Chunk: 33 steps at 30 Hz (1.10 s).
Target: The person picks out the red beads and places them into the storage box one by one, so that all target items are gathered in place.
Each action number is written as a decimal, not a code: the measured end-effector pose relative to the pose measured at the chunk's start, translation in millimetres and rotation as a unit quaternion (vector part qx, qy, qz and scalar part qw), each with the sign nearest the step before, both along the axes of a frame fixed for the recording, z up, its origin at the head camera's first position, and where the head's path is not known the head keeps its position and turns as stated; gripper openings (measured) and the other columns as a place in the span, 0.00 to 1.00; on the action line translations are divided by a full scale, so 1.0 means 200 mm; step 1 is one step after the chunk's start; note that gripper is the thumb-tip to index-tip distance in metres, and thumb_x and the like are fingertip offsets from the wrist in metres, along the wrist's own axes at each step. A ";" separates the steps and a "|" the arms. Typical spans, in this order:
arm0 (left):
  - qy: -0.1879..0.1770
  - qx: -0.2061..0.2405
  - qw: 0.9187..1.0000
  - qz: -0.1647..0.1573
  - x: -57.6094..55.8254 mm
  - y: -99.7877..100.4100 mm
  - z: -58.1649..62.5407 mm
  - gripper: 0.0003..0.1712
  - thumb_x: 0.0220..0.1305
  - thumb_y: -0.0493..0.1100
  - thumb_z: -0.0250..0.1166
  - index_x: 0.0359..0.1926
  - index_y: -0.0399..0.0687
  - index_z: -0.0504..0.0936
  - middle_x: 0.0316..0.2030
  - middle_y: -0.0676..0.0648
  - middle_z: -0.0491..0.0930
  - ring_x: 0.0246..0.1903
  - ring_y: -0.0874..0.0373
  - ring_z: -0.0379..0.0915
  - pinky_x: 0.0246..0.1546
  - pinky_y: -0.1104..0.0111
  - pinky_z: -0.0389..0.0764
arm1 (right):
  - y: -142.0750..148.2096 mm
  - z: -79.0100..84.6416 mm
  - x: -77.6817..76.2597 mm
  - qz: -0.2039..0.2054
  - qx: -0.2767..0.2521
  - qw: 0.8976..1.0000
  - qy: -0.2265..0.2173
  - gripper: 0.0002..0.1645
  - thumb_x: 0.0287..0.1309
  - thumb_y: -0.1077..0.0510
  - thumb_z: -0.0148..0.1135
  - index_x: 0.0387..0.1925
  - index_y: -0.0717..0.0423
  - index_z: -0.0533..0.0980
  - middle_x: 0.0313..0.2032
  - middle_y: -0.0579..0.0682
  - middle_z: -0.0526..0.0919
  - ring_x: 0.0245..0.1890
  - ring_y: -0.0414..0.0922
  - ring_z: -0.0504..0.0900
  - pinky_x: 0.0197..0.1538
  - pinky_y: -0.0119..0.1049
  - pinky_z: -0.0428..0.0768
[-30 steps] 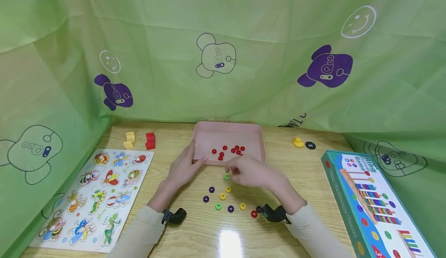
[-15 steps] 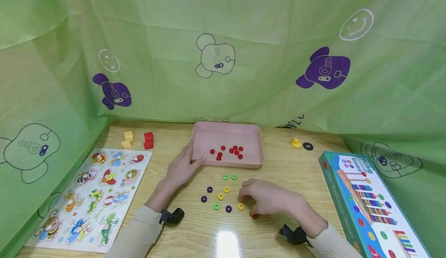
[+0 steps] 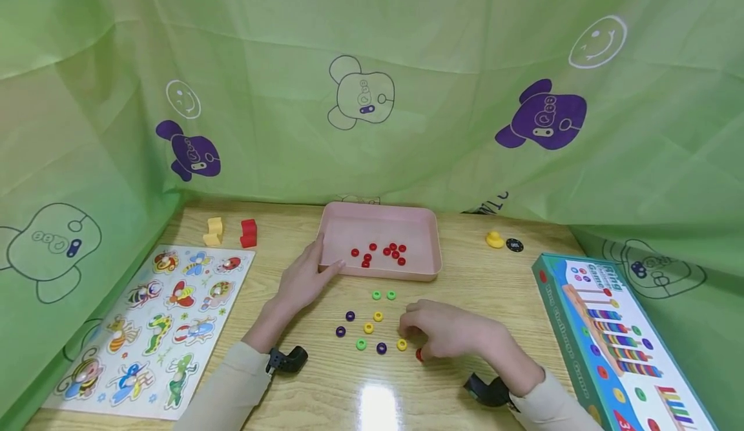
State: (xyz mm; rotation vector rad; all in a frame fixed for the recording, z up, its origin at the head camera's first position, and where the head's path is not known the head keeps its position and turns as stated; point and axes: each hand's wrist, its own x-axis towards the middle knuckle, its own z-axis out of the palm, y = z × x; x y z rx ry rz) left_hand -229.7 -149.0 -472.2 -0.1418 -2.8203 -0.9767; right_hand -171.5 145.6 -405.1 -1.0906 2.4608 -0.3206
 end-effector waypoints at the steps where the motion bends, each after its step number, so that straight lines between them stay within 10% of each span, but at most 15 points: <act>1: -0.001 -0.001 1.000 0.000 0.00 0.00 0.00 0.49 0.59 0.71 0.50 0.73 0.58 0.40 0.70 0.48 0.55 0.67 0.49 0.57 0.60 0.47 0.67 | 0.00 0.00 0.00 -0.002 -0.002 1.000 0.006 0.18 0.42 0.57 0.70 0.35 0.37 0.75 0.32 0.36 0.72 0.33 0.34 0.67 0.36 0.27 0.68; 10: -0.008 -0.004 1.000 0.001 0.00 0.00 -0.01 0.50 0.58 0.73 0.47 0.73 0.57 0.40 0.71 0.47 0.54 0.68 0.49 0.56 0.60 0.48 0.67 | -0.04 -0.05 -0.01 -0.015 -0.005 0.997 0.072 0.08 0.51 0.56 0.65 0.29 0.40 0.73 0.26 0.37 0.72 0.29 0.36 0.67 0.32 0.28 0.66; 33: -0.017 -0.019 1.000 0.001 0.01 0.00 0.02 0.50 0.58 0.74 0.45 0.73 0.54 0.43 0.70 0.45 0.54 0.66 0.48 0.59 0.59 0.47 0.67 | -0.07 -0.06 -0.07 -0.035 -0.041 0.997 0.046 0.07 0.52 0.57 0.63 0.29 0.41 0.74 0.23 0.37 0.73 0.24 0.34 0.68 0.27 0.27 0.68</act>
